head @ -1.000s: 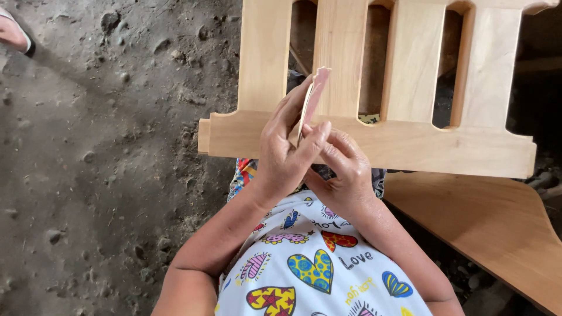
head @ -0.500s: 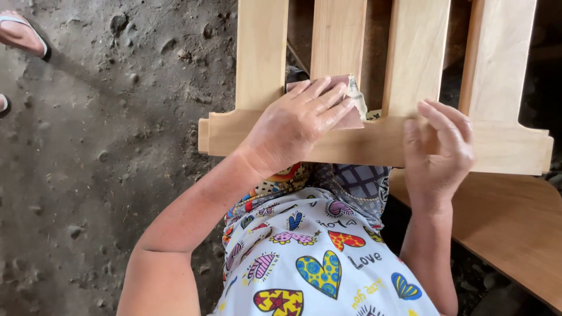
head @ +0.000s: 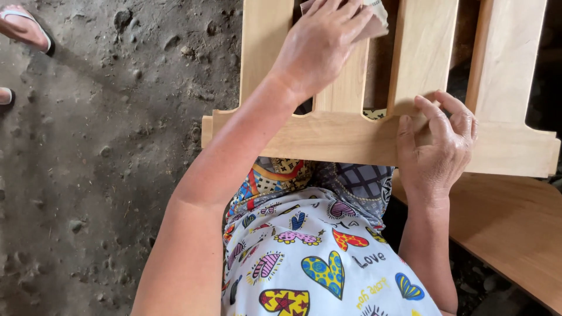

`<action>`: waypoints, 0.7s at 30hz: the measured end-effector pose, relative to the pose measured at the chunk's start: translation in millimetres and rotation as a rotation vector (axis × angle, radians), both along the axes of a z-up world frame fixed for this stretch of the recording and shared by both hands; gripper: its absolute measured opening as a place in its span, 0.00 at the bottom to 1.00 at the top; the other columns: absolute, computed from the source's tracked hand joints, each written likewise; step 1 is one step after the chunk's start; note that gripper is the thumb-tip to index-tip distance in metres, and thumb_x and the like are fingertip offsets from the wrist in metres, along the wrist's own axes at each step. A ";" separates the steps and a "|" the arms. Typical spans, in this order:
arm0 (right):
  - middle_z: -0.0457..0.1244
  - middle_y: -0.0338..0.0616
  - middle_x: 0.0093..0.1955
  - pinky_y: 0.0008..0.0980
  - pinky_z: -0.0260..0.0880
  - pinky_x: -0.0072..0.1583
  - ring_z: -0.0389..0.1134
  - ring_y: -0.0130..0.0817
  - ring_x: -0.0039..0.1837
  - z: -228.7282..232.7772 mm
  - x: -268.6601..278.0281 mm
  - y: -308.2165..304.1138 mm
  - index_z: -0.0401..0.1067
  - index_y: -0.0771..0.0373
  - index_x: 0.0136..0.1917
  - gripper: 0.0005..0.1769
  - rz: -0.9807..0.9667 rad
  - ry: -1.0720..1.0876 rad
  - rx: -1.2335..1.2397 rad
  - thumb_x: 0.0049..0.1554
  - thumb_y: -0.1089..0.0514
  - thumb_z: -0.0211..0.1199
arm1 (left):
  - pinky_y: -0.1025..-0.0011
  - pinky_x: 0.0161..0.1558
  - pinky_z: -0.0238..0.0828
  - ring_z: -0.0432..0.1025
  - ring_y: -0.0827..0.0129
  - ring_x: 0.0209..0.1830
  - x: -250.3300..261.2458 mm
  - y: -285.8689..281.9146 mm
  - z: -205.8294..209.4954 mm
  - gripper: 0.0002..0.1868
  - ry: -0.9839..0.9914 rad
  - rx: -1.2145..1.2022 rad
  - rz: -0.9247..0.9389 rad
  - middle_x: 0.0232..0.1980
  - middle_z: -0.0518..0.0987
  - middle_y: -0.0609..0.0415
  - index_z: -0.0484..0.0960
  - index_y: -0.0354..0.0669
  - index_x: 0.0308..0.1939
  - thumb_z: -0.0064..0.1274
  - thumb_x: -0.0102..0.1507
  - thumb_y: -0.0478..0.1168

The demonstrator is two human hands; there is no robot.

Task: Sanding a wooden furniture component with sandpaper to smooth the surface.

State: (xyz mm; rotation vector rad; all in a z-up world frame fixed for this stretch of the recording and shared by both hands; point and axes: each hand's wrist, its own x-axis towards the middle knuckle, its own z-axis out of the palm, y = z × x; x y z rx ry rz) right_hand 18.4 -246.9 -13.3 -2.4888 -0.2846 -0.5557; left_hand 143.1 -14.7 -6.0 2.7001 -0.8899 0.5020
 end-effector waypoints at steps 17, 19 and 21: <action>0.64 0.56 0.65 0.52 0.63 0.67 0.67 0.53 0.64 -4.6 2.0 -0.4 0.81 0.66 0.59 0.11 0.014 -0.067 -0.080 0.65 0.62 0.67 | 0.52 0.75 0.59 0.66 0.46 0.70 -47.1 3.6 6.3 0.23 0.175 0.059 -0.097 0.69 0.74 0.41 0.76 0.41 0.66 0.50 0.67 0.22; 0.65 0.54 0.65 0.52 0.63 0.67 0.66 0.52 0.65 -3.8 0.4 -0.1 0.81 0.65 0.59 0.11 0.001 -0.063 -0.081 0.64 0.63 0.66 | 0.55 0.67 0.72 0.70 0.49 0.64 -15.9 2.0 4.2 0.12 0.055 -0.047 -0.091 0.62 0.77 0.44 0.80 0.39 0.56 0.58 0.69 0.35; 0.65 0.54 0.65 0.52 0.64 0.67 0.66 0.52 0.64 -3.2 0.7 -0.1 0.81 0.66 0.59 0.11 0.004 -0.068 -0.069 0.64 0.64 0.66 | 0.59 0.58 0.67 0.70 0.55 0.56 -2.9 -2.6 9.5 0.06 -0.093 -0.027 -0.059 0.53 0.78 0.51 0.81 0.44 0.47 0.57 0.69 0.41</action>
